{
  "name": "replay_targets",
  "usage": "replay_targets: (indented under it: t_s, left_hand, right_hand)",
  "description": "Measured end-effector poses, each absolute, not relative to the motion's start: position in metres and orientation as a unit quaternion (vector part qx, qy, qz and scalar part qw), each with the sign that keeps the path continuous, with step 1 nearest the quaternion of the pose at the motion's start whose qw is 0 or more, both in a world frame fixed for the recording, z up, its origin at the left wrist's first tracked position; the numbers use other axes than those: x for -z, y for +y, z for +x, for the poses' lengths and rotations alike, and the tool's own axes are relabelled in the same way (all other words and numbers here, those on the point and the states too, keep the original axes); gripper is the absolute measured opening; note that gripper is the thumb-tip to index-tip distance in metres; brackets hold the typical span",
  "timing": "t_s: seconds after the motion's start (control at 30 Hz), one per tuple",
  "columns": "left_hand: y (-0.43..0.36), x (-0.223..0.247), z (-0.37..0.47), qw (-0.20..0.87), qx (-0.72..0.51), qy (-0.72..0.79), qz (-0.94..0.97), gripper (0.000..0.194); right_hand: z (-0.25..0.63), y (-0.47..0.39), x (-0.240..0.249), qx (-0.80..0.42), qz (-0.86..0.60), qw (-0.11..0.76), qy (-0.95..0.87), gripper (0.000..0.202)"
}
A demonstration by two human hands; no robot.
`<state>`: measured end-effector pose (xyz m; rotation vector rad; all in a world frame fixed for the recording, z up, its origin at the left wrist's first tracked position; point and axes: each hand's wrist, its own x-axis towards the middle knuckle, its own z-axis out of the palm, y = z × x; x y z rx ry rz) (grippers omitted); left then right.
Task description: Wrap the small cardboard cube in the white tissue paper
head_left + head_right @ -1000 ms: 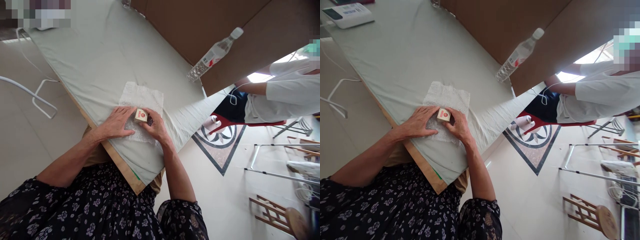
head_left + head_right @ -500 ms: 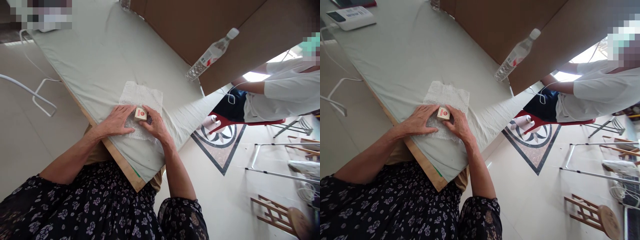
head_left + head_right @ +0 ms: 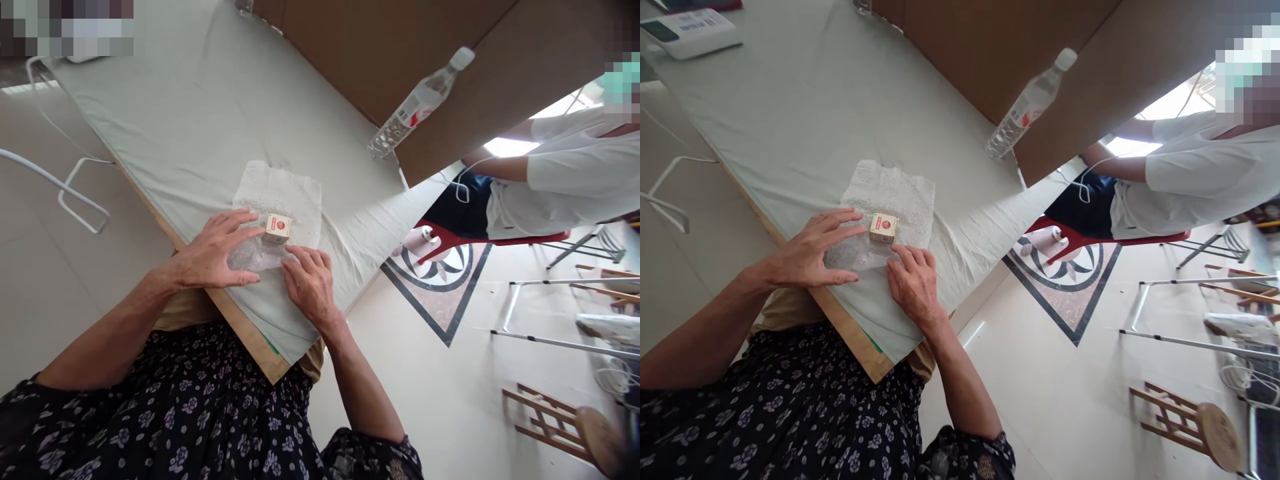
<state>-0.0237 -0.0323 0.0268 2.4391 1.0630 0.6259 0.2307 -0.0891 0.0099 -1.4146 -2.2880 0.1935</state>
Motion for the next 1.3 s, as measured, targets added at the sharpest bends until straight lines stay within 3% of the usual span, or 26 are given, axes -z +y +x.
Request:
replay_targets:
  t_s: [0.1, 0.2, 0.27, 0.6, 0.9, 1.3]
  left_hand:
    - [-0.036, -0.030, -0.018, 0.170, -0.232, 0.377, 0.881, 0.065]
    - [-0.033, -0.030, -0.005, 0.156, -0.259, 0.411, 0.860, 0.025]
    - [-0.026, -0.031, 0.005, 0.169, -0.283, 0.447, 0.832, 0.012]
    - [0.002, -0.025, 0.035, 0.351, -0.388, 0.506, 0.685, 0.024]
    - [0.002, -0.023, 0.041, 0.388, -0.432, 0.495, 0.646, 0.025]
    - [0.006, -0.027, 0.040, 0.408, -0.384, 0.507, 0.655, 0.017]
  right_hand:
    - [0.226, -0.075, -0.012, -0.082, -0.532, 0.275, -0.797, 0.023]
    - [0.224, -0.064, -0.018, -0.093, -0.559, 0.325, -0.757, 0.023]
    - [0.225, -0.055, -0.023, -0.111, -0.569, 0.350, -0.736, 0.021]
    - [0.219, -0.011, -0.015, -0.296, -0.569, 0.429, -0.636, 0.018]
    - [0.213, -0.017, -0.008, -0.281, -0.558, 0.487, -0.610, 0.020]
    - [0.217, -0.018, -0.003, -0.209, -0.590, 0.445, -0.640, 0.021]
